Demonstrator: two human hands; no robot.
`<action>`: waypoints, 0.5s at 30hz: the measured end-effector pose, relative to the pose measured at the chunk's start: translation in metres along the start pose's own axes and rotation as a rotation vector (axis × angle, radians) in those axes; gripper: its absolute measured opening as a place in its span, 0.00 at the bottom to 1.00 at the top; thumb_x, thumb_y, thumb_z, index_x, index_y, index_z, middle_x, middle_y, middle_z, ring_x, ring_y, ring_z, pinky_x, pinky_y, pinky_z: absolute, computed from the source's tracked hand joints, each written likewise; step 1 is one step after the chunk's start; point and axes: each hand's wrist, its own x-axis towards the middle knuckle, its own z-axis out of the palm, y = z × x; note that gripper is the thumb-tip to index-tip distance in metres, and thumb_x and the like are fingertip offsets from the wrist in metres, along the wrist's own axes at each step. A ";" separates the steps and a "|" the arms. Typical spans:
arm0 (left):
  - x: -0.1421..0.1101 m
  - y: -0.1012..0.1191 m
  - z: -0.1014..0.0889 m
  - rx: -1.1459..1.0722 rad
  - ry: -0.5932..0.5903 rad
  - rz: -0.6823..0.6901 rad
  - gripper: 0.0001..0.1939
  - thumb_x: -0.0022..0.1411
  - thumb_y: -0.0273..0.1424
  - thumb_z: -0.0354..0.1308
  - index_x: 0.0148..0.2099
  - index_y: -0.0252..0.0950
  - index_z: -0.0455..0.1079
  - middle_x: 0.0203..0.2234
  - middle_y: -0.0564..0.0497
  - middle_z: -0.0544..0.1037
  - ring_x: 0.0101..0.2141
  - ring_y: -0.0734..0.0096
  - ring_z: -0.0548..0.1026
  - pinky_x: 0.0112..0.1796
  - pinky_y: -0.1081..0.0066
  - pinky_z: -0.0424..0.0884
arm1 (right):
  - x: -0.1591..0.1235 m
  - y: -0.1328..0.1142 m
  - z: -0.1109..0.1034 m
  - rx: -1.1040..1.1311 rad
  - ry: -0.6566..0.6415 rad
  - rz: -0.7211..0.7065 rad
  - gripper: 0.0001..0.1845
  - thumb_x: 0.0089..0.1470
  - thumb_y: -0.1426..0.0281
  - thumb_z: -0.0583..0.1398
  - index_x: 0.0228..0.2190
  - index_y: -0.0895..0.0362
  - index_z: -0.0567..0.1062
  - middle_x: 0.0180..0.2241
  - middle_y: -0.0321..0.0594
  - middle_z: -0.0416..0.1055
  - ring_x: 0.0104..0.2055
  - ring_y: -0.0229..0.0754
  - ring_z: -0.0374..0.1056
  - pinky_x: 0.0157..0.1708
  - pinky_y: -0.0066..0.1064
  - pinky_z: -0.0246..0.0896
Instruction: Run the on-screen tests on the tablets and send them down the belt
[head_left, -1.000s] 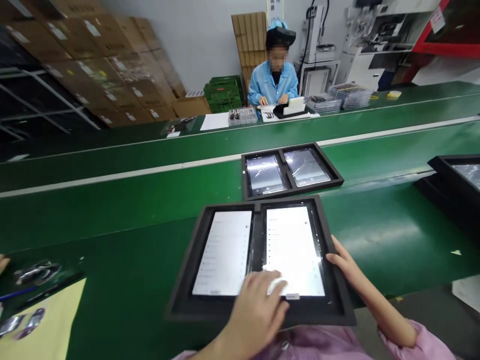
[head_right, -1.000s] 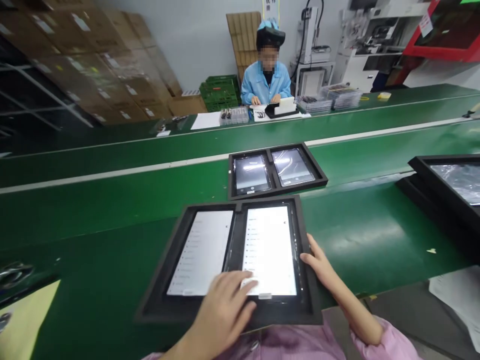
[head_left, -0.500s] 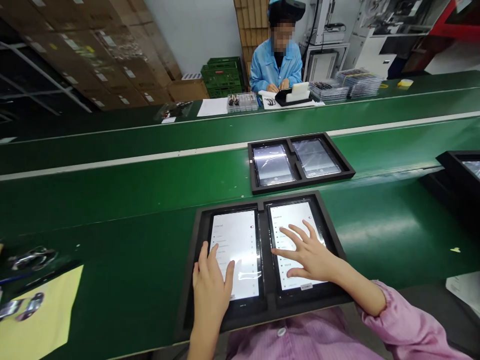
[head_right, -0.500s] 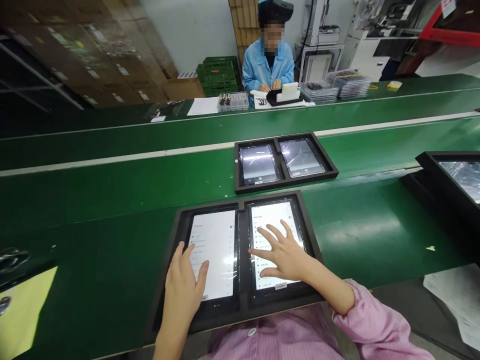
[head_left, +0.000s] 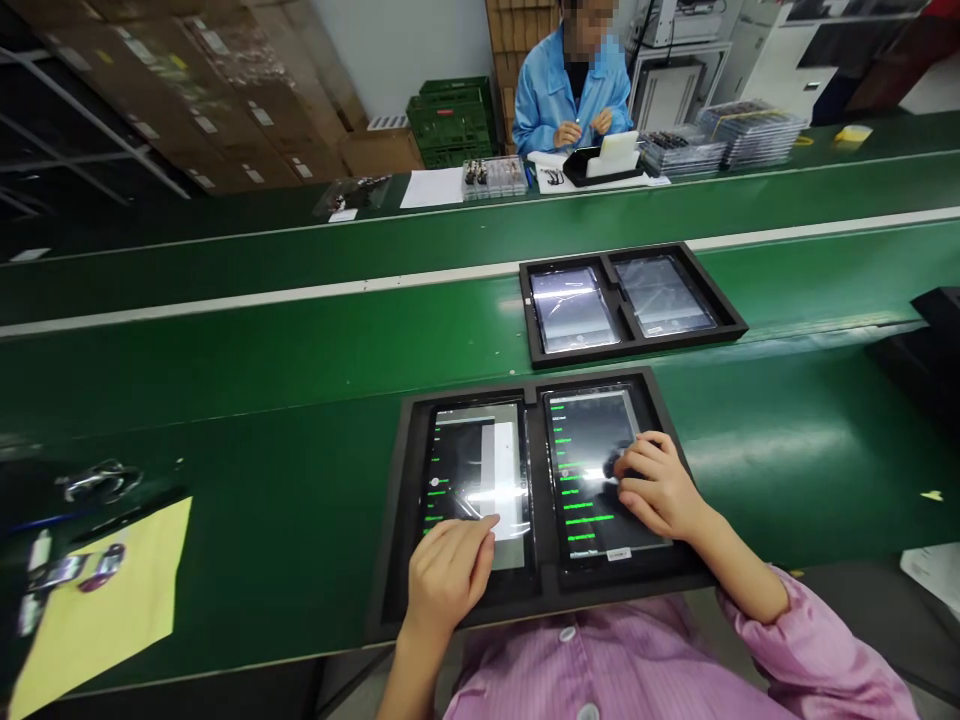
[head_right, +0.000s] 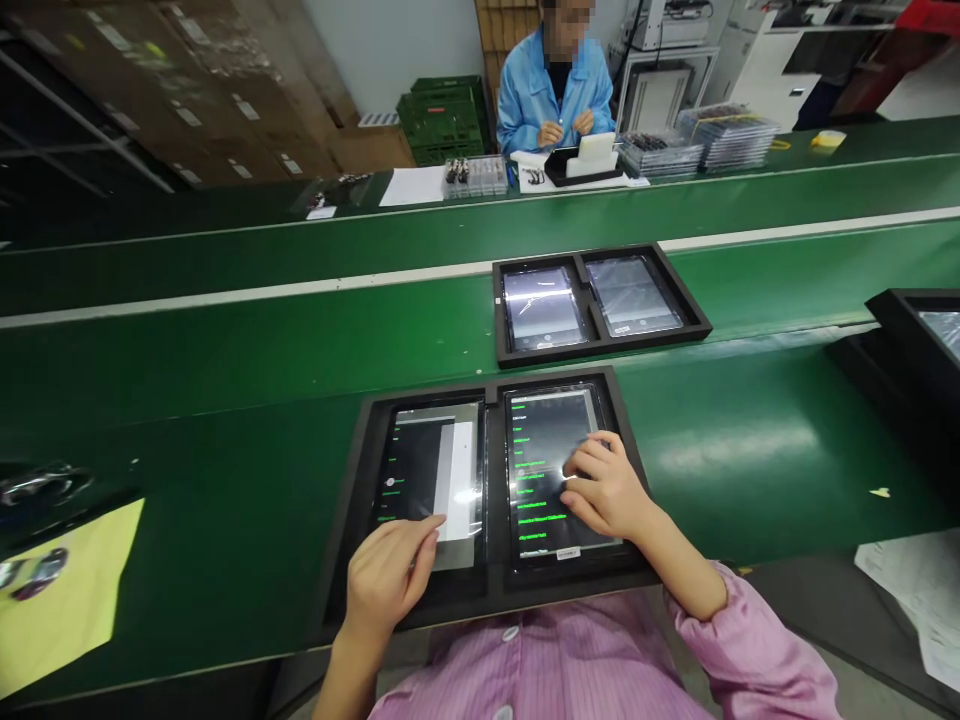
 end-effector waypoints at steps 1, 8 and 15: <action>0.000 0.000 0.000 0.009 -0.007 0.004 0.09 0.67 0.21 0.51 0.45 0.35 0.70 0.27 0.52 0.81 0.25 0.74 0.77 0.35 0.71 0.72 | 0.001 -0.001 0.001 -0.008 -0.038 -0.015 0.22 0.68 0.67 0.48 0.26 0.55 0.75 0.33 0.39 0.72 0.37 0.43 0.64 0.51 0.44 0.51; 0.001 0.002 0.001 0.110 0.000 -0.049 0.08 0.68 0.23 0.51 0.41 0.36 0.72 0.27 0.53 0.81 0.26 0.72 0.78 0.37 0.69 0.72 | 0.003 -0.005 0.005 -0.029 -0.131 -0.055 0.21 0.69 0.66 0.48 0.38 0.53 0.80 0.41 0.43 0.71 0.43 0.45 0.64 0.53 0.46 0.47; 0.002 0.003 0.005 0.119 -0.011 -0.063 0.09 0.67 0.24 0.52 0.43 0.36 0.73 0.31 0.51 0.82 0.30 0.70 0.80 0.42 0.67 0.75 | 0.000 -0.004 0.005 -0.060 -0.151 -0.032 0.17 0.67 0.69 0.51 0.38 0.52 0.80 0.43 0.43 0.71 0.44 0.46 0.65 0.56 0.46 0.47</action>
